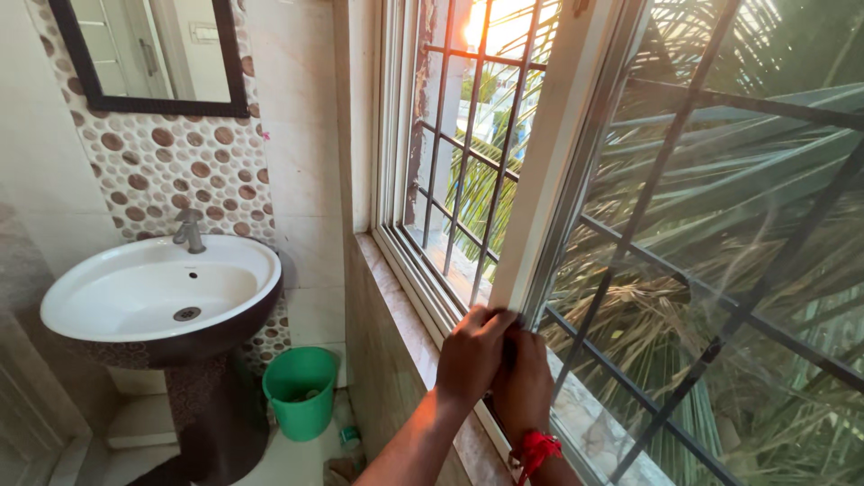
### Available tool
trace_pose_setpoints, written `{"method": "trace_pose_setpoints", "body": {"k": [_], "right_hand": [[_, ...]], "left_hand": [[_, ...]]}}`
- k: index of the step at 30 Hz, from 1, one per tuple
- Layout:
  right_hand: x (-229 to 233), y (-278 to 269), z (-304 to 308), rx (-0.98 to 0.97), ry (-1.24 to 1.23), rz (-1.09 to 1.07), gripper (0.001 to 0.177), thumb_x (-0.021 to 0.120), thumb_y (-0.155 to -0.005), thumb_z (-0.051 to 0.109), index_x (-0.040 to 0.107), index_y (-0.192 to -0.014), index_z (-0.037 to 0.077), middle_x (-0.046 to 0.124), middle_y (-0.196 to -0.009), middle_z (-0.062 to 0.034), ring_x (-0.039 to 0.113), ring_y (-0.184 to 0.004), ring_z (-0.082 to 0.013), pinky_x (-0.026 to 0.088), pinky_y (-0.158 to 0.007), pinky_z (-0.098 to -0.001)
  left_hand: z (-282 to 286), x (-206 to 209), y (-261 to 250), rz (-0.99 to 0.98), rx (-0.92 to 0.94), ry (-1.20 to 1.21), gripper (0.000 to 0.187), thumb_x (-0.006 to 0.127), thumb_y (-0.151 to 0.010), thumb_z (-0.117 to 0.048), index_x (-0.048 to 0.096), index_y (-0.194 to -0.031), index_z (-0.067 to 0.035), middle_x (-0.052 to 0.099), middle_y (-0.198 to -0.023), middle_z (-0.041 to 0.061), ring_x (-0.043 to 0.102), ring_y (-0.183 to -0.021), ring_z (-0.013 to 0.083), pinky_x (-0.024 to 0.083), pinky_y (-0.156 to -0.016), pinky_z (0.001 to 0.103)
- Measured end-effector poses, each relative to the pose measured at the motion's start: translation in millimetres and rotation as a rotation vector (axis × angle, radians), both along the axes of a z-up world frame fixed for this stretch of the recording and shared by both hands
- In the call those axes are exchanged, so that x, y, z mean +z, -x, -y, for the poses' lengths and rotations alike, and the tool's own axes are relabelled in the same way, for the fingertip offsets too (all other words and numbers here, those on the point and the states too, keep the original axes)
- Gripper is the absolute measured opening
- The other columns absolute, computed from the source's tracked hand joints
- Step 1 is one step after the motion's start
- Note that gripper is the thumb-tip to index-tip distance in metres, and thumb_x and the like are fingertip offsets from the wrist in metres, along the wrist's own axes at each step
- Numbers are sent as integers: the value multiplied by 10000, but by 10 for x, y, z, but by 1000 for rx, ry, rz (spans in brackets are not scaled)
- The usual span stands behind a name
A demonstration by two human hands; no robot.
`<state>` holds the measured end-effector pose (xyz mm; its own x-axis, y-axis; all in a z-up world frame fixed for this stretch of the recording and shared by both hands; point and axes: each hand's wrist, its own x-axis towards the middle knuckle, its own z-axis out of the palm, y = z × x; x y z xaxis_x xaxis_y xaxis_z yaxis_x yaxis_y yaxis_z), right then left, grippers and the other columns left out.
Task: The person cleans the sliding window frame and glass using a dark cloth. They wipe the bottom track, vertical edges, and the glass pane, moving the cloth along the frame and across the surface to remove dust and dirt.
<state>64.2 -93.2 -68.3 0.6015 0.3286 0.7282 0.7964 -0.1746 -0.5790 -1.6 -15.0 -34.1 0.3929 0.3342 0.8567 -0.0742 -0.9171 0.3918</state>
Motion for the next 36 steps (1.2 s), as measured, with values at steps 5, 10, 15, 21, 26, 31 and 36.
{"method": "trace_pose_setpoints", "body": {"k": [5,10,15,21,26,31,36], "right_hand": [[3,47,-9,25,-14,-37,299,625,-888,111,567,-1181,92,612,-1186,-158,642,-976,-453,532,-752,-525],[-544,-46,-69,-22,222,-110,326,629,-879,172,512,-1175,102,602,-1189,-148,665,-925,-446,555,-715,-535],[-779,-206,-77,-34,465,-161,249,610,-908,228,579,-1142,147,644,-1173,-108,688,-917,-428,557,-749,-548],[-521,-132,-20,44,99,-162,240,620,-922,153,652,-1156,109,689,-1077,-141,690,-996,-386,564,-813,-479],[-321,1,-26,72,-89,-5,450,620,-887,68,562,-1333,56,618,-1248,-179,626,-1106,-421,548,-861,-478],[-555,92,-28,78,-11,-86,504,630,-882,61,506,-1370,52,568,-1334,-189,609,-1137,-445,543,-857,-490],[-655,-44,-27,103,18,-12,517,635,-862,60,524,-1367,46,578,-1321,-197,613,-1161,-428,546,-902,-462]], "left_hand": [[10,37,35,-13,33,-103,246,619,-932,-88,692,-1164,-122,676,-1069,113,716,-945,327,596,-798,409],[-92,-536,48,-204,-5,-56,268,613,-921,-82,690,-1174,-123,677,-1158,128,714,-988,347,596,-818,413],[-60,-952,-5,-229,-8,162,278,594,-927,-70,745,-1148,-143,696,-1153,147,723,-971,363,594,-843,425],[22,-445,-6,-49,5,20,252,621,-930,-54,731,-1147,-116,715,-1084,130,728,-940,342,600,-805,407],[59,-95,54,-21,19,-66,294,628,-929,-52,710,-1205,-113,692,-1049,115,713,-950,320,594,-820,394],[51,-349,123,-131,26,-93,288,618,-934,-68,717,-1200,-118,692,-1088,117,715,-972,312,591,-831,389],[54,-418,70,-162,33,-38,291,608,-926,-73,729,-1184,-131,701,-1070,123,723,-955,318,594,-830,388]]}}
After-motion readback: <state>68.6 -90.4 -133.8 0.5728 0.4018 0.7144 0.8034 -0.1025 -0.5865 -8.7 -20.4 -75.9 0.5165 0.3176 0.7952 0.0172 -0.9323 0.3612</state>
